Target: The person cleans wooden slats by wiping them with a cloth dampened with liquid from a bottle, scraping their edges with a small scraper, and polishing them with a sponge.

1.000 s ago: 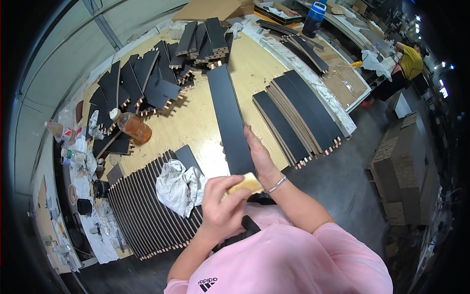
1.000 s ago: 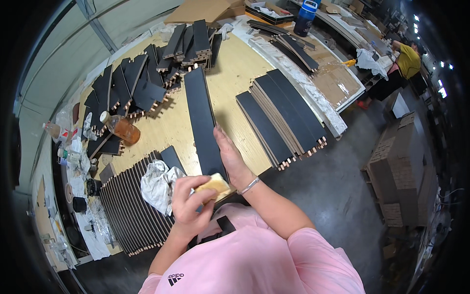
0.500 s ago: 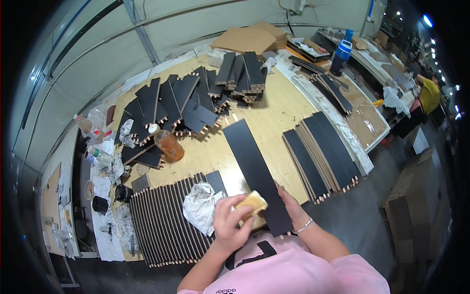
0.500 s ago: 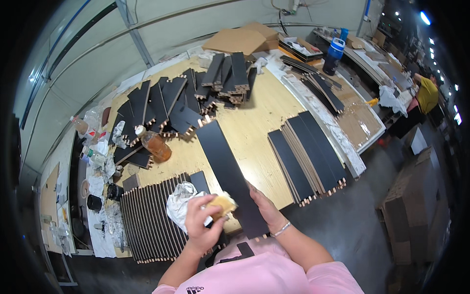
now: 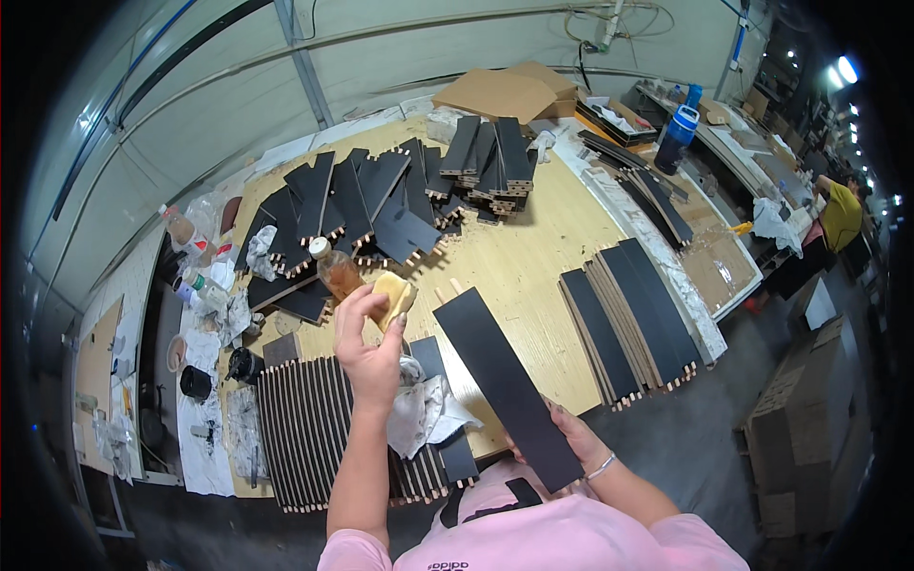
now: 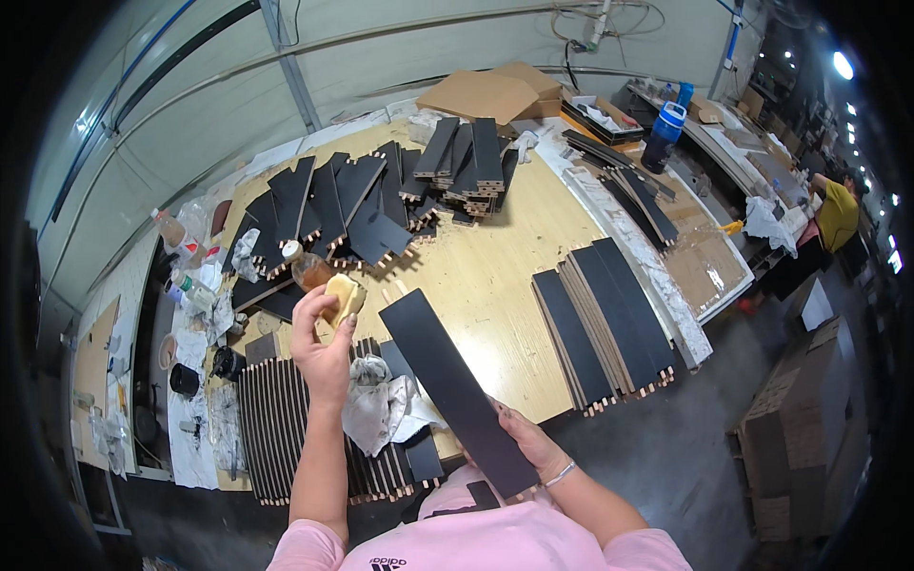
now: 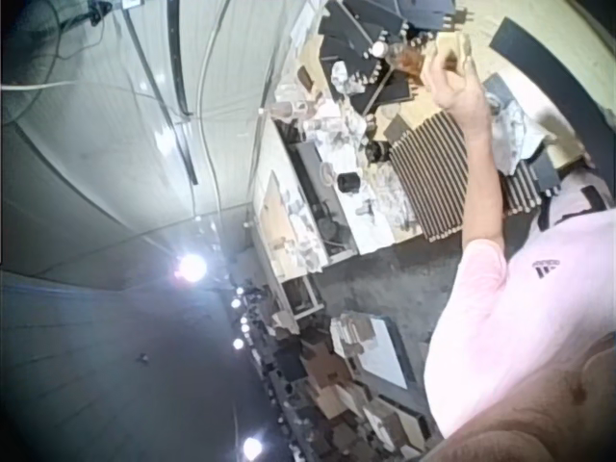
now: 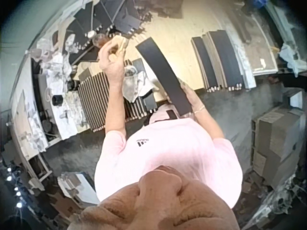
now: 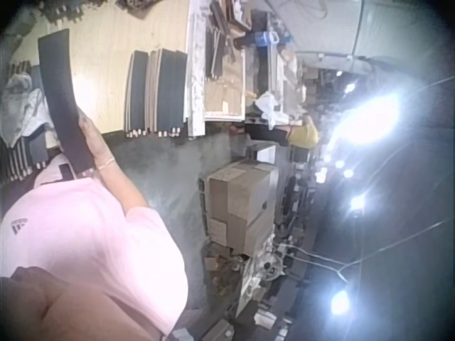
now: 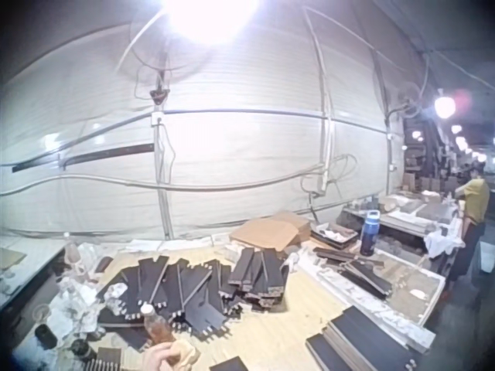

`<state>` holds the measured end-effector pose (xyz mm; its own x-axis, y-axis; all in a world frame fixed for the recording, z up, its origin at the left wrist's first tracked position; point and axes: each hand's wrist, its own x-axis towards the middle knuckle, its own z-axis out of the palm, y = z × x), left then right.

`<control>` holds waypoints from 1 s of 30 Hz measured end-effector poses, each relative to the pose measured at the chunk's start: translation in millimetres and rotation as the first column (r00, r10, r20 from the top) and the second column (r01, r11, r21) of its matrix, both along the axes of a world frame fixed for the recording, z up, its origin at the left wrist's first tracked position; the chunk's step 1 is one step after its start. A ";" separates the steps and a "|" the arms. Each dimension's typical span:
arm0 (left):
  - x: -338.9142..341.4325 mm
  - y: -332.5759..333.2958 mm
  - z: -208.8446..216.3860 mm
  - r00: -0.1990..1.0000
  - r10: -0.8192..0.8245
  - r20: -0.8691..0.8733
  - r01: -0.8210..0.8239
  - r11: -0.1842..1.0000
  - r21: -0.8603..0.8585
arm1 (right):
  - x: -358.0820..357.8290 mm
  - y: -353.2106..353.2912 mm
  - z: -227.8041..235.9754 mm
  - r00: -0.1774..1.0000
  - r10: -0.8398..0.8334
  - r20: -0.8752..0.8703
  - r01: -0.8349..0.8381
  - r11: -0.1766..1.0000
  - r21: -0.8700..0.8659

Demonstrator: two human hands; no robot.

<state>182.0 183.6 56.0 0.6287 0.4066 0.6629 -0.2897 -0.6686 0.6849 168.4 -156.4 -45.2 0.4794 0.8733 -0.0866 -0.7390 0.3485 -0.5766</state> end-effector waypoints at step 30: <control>-80.4 -58.0 -57.0 0.927 -0.371 0.056 0.261 0.531 -0.806 | 44.5 23.2 -4.2 0.934 -0.226 -0.276 0.264 0.958 0.110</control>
<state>101.6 125.6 -1.0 0.8673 0.4880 0.0978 -0.2587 0.2742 0.9262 212.9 -133.2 -49.5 0.6577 0.7439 -0.1184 -0.7365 0.6021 -0.3083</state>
